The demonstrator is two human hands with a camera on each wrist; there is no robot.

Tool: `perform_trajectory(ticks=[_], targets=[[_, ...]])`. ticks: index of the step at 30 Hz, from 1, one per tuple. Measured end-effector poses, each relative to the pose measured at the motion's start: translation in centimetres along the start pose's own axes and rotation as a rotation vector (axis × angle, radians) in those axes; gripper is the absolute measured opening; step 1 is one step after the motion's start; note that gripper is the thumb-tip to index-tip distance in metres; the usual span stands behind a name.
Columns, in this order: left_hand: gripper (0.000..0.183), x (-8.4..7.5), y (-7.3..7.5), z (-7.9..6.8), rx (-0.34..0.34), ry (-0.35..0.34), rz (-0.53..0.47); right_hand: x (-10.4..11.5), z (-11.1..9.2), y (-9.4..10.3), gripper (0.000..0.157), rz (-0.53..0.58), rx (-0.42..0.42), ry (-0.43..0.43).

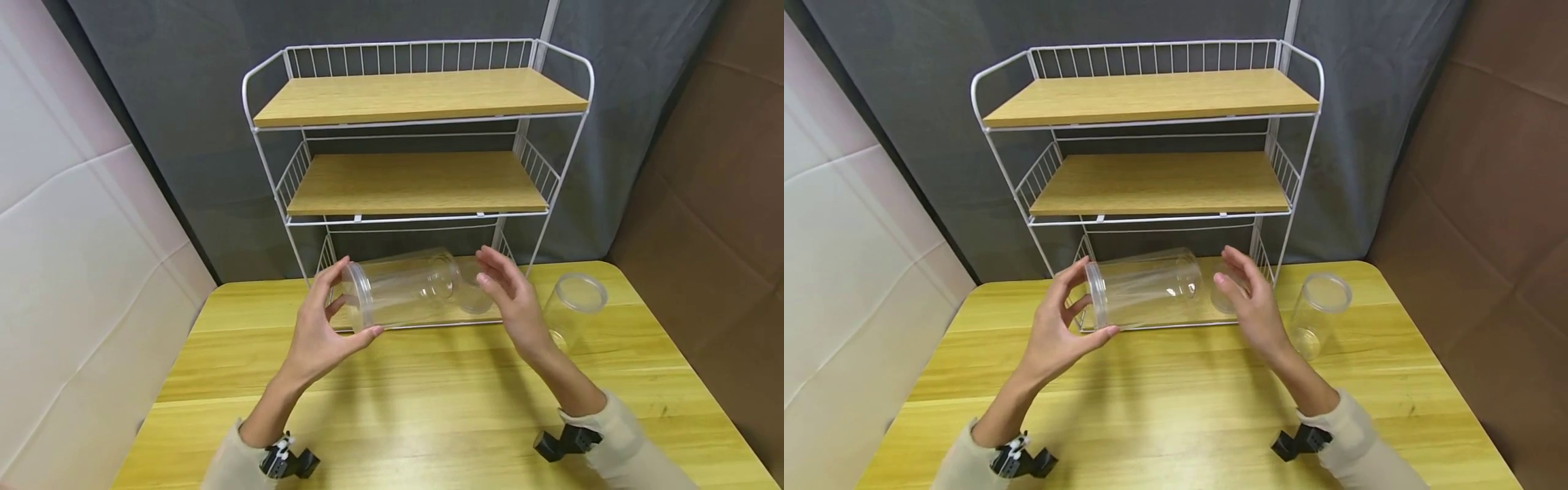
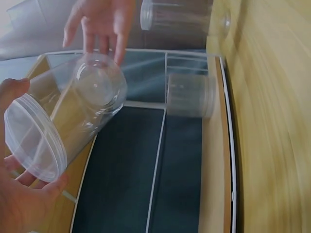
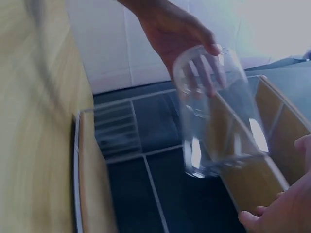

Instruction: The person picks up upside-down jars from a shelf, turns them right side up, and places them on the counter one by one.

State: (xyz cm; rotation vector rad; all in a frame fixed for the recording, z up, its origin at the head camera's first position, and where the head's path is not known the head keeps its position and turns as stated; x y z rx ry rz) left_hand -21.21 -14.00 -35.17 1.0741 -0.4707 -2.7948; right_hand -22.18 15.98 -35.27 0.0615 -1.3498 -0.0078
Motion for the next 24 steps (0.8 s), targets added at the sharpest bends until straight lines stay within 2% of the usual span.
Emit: perform_trajectory(ticks=[7, 12, 15, 18, 24], targets=[[0.11, 0.5, 1.7, -0.2, 0.032, 0.057, 0.093, 3.4, -0.1, 3.3, 0.056, 0.005, -0.129, 0.228], [0.108, 0.5, 2.8, -0.4, 0.065, 0.065, 0.174, 5.4, 0.6, 5.9, 0.061, -0.106, -0.274, 0.358], [0.106, 0.7, 3.3, -0.6, 0.09, 0.059, 0.209, 5.9, 1.3, 7.4, 0.067, -0.199, -0.334, 0.359], [0.105, 1.0, 3.7, -0.6, 0.129, 0.061, 0.238, 6.0, 2.2, 8.8, 0.072, -0.3, -0.36, 0.316], [0.101, 1.5, 4.8, -0.6, 0.239, 0.061, 0.387, 5.8, 4.2, 10.3, 0.088, -0.465, -0.303, 0.217]])
Point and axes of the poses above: each hand's wrist, its own z-axis towards the middle knuckle, its own y-axis out of the back of the hand, x = y × z, the point moved 5 cm from there along z, towards the middle knuckle, and after that the axes turned 8 degrees about -y, right-handed, at the moved point
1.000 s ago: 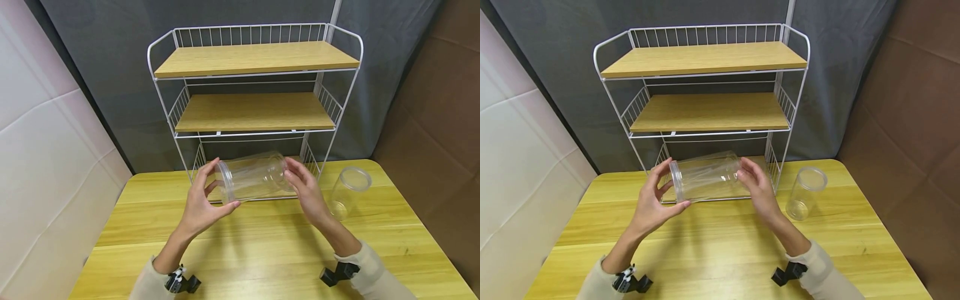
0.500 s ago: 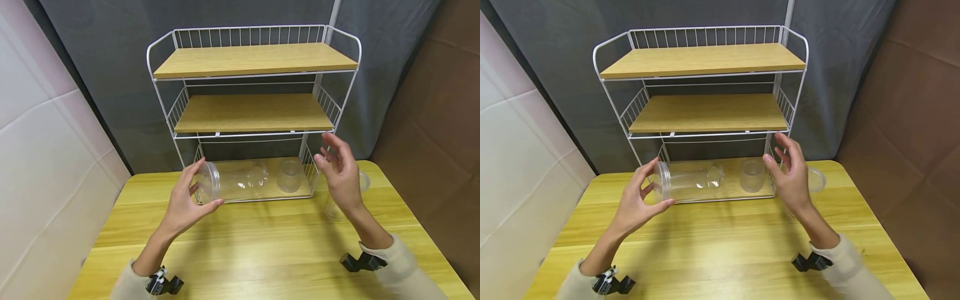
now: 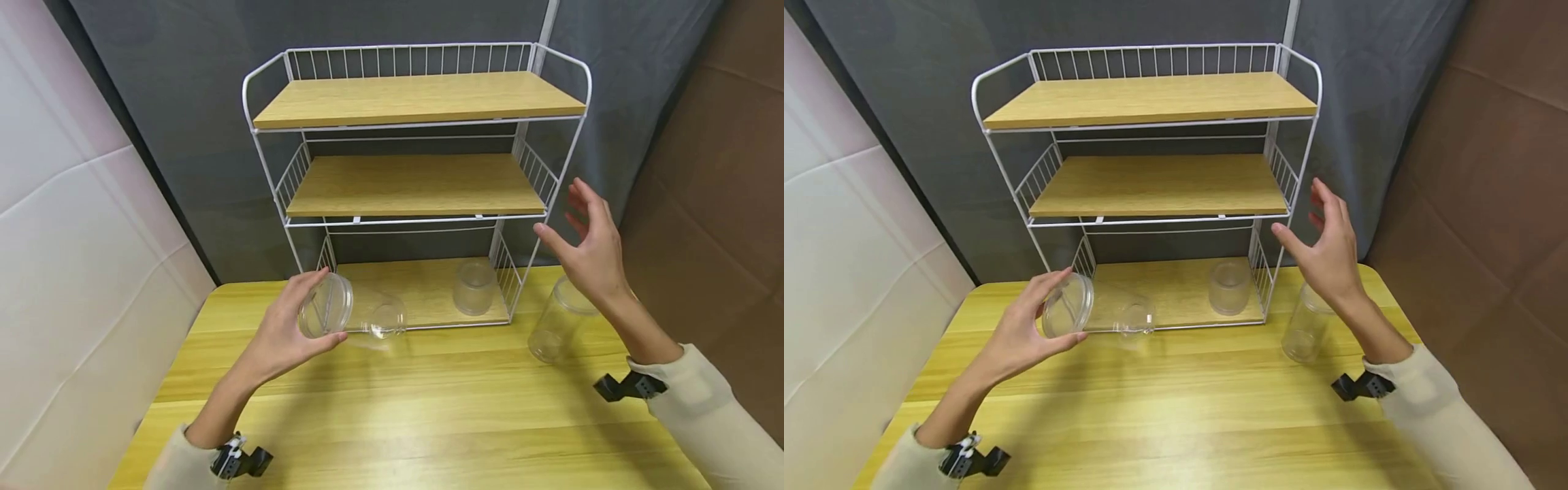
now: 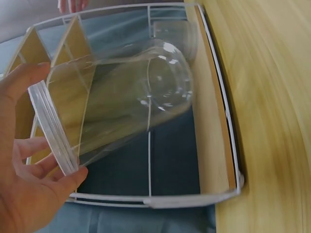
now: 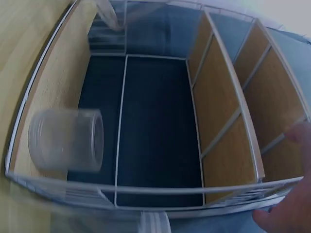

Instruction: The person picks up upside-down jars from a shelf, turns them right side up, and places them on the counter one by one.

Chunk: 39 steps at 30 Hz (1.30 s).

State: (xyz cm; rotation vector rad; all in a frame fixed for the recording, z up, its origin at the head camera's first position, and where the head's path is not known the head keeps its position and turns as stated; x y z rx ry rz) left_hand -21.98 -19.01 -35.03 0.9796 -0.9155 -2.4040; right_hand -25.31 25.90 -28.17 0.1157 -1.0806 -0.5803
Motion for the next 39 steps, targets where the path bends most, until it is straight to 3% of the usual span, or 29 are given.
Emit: perform_trajectory(ticks=[8, 17, 30, 39], targets=[[0.099, 1.2, 0.7, -0.7, 0.126, 0.028, 0.084, -0.3, 2.4, -0.1, 0.107, -0.04, 0.14, 0.029], [0.094, 2.1, 1.9, -2.1, 0.222, -0.001, 0.128, -0.6, 4.6, -0.4, 0.106, -0.041, 0.256, 0.086], [0.096, 3.9, 3.4, -3.1, 0.305, 0.02, 0.168, -0.5, 6.1, -0.9, 0.104, -0.08, 0.244, 0.142], [0.097, 5.3, 3.6, -3.8, 0.306, 0.022, 0.18, -0.6, 6.1, -1.3, 0.105, -0.071, 0.223, 0.154]])
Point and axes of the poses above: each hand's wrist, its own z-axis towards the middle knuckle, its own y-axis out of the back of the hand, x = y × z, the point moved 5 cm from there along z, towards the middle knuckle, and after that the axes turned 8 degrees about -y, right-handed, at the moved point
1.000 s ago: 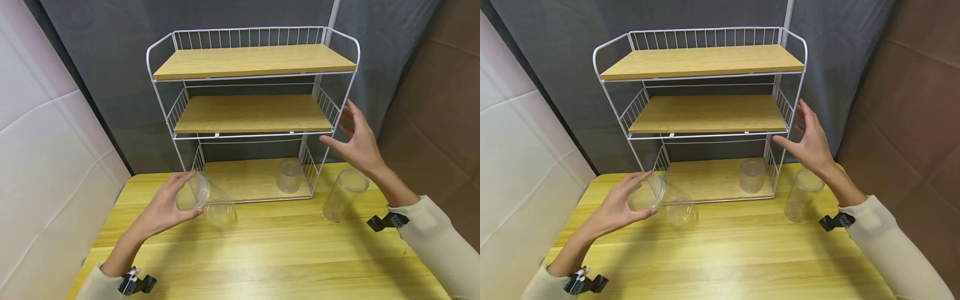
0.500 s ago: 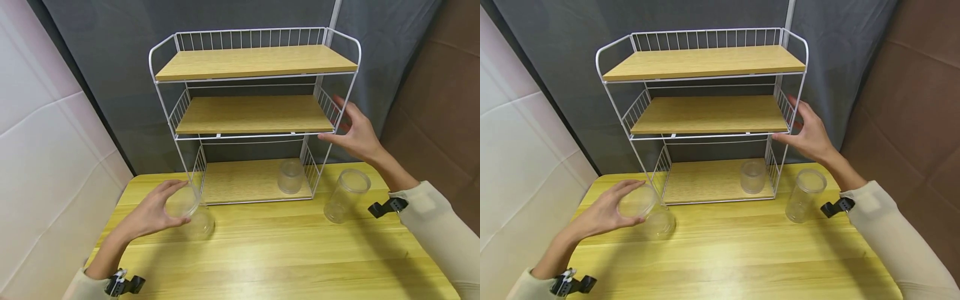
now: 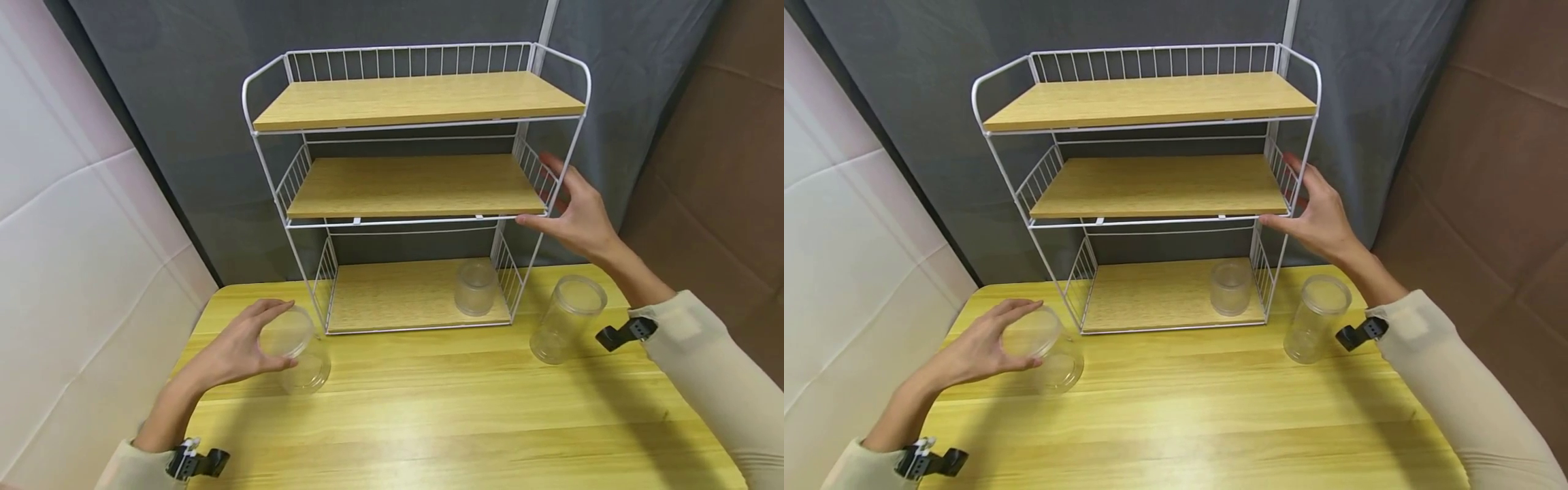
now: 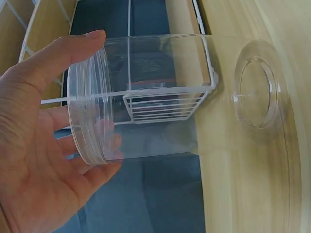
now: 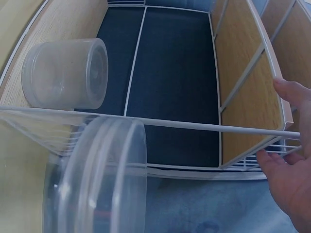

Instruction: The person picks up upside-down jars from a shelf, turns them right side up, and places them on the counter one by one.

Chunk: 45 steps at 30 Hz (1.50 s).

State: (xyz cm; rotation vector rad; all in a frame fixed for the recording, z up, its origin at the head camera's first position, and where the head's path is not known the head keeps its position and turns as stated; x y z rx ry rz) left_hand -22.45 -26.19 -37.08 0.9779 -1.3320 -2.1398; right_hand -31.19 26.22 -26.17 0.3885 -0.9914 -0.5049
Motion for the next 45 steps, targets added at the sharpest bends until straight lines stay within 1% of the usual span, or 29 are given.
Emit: perform_trajectory(ticks=[5, 9, 11, 12, 14, 17, 19, 22, 26, 29, 32, 35, 39, 43, 45], targets=[[0.097, 0.1, -0.1, -0.2, -0.006, -0.004, 0.005, -0.1, -0.1, -0.1, 0.103, -0.007, -0.009, -0.01], [0.102, -0.3, 0.0, -0.2, 0.004, 0.035, 0.017, -0.4, -0.1, -0.2, 0.101, -0.019, -0.02, -0.015], [0.104, -0.8, 0.1, -0.1, -0.012, 0.047, 0.038, -0.5, -0.1, -0.1, 0.101, -0.024, -0.029, -0.017], [0.105, -1.2, 0.3, 0.0, -0.025, 0.049, 0.048, -0.6, -0.1, -0.1, 0.101, -0.03, -0.034, -0.018], [0.106, -2.2, 0.6, 0.4, -0.068, 0.031, 0.066, -0.8, -0.1, -0.2, 0.101, -0.035, -0.042, -0.021], [0.106, -4.4, 0.9, 1.1, -0.133, -0.033, 0.082, -1.0, -0.1, -0.2, 0.101, -0.04, -0.046, -0.02], [0.107, -6.0, 0.8, 1.6, -0.161, -0.081, 0.086, -1.0, -0.1, -0.2, 0.1, -0.034, -0.041, -0.023], [0.11, -8.1, 0.4, 2.4, -0.18, -0.147, 0.088, -1.1, -0.1, -0.2, 0.1, -0.026, -0.037, -0.024], [0.111, -10.4, -1.0, 3.9, -0.162, -0.187, 0.037, -1.2, -0.1, -0.1, 0.099, -0.003, -0.036, -0.031], [0.108, -11.6, -2.4, 5.0, -0.126, -0.183, -0.02, -1.3, 0.0, -0.2, 0.099, 0.008, -0.031, -0.032], [0.103, -12.3, -3.8, 6.2, -0.099, -0.162, -0.075, -1.3, 0.2, -0.2, 0.099, 0.009, -0.031, -0.021], [0.099, -12.4, -5.0, 7.8, -0.104, -0.126, -0.152, -1.3, 0.2, -0.3, 0.099, 0.0, -0.039, -0.004], [0.096, -11.9, -6.8, 9.9, -0.121, -0.075, -0.247, -1.4, 0.2, -0.4, 0.1, 0.014, -0.038, 0.002], [0.096, -11.2, -8.8, 12.0, -0.097, -0.011, -0.326, -1.5, 0.1, -0.4, 0.099, 0.027, -0.037, 0.001], [0.097, -10.8, -9.8, 13.1, -0.088, 0.008, -0.35, -1.5, 0.1, -0.3, 0.099, 0.033, -0.039, 0.002]])
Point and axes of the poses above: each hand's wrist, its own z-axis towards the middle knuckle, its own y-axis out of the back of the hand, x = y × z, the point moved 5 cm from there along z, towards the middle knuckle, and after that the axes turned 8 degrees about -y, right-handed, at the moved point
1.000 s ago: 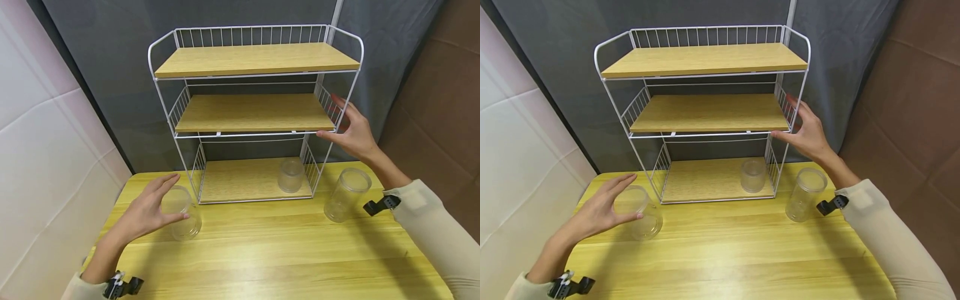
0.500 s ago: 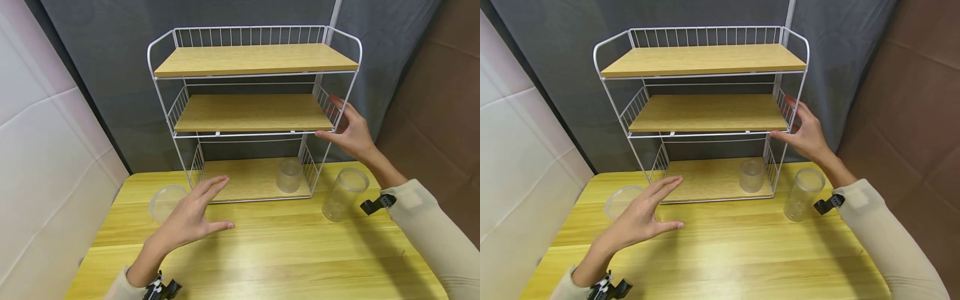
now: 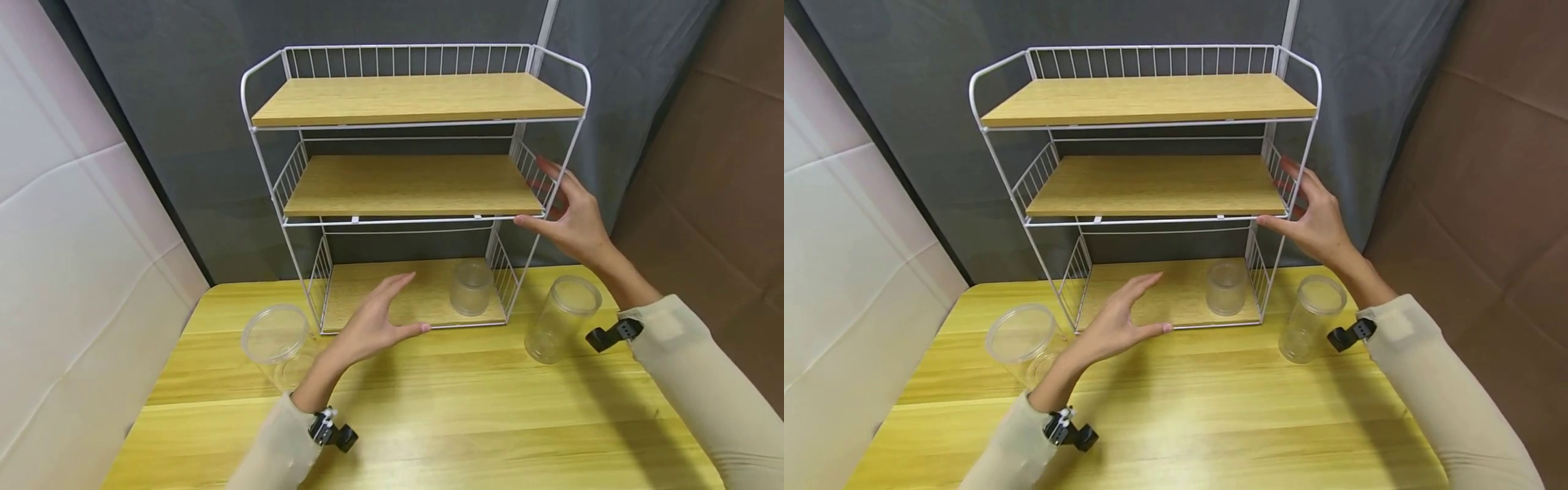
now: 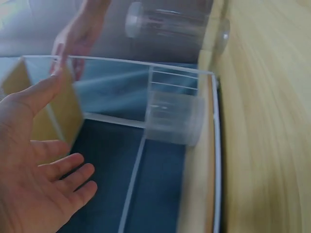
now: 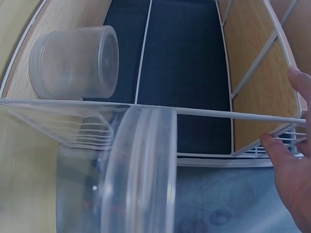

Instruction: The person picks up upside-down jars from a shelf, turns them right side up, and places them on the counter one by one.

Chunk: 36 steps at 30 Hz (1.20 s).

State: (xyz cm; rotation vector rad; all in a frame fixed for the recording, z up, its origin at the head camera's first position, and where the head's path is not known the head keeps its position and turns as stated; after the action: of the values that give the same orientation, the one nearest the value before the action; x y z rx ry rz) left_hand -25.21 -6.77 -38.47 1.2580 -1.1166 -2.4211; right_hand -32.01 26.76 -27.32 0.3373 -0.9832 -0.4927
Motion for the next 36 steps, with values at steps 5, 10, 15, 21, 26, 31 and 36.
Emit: perform_trajectory(ticks=[5, 10, 15, 21, 26, 31, 36], targets=[[0.1, 1.4, -2.0, 2.4, -0.021, 0.009, -0.024, 0.0, 0.0, -0.2, 0.099, 0.01, 0.003, 0.003], [0.104, 2.1, -3.5, 4.9, -0.056, 0.001, -0.046, 0.0, 0.0, -0.3, 0.098, 0.009, -0.005, 0.014], [0.106, 3.1, -4.9, 6.8, -0.061, 0.006, -0.067, 0.0, -0.1, -0.3, 0.097, 0.02, -0.004, 0.015], [0.108, 4.2, -7.2, 8.5, -0.037, 0.05, -0.126, -0.1, -0.2, -0.2, 0.096, 0.031, -0.008, 0.022], [0.11, 4.6, -8.5, 9.4, -0.025, 0.081, -0.125, -0.2, -0.2, -0.2, 0.096, 0.031, -0.012, 0.022], [0.11, 4.6, -9.2, 10.3, -0.035, 0.088, -0.1, -0.2, -0.2, -0.3, 0.096, 0.045, -0.002, 0.012], [0.108, 4.3, -9.9, 11.3, -0.039, 0.054, -0.11, -0.3, -0.1, -0.2, 0.096, 0.076, -0.002, 0.007]])
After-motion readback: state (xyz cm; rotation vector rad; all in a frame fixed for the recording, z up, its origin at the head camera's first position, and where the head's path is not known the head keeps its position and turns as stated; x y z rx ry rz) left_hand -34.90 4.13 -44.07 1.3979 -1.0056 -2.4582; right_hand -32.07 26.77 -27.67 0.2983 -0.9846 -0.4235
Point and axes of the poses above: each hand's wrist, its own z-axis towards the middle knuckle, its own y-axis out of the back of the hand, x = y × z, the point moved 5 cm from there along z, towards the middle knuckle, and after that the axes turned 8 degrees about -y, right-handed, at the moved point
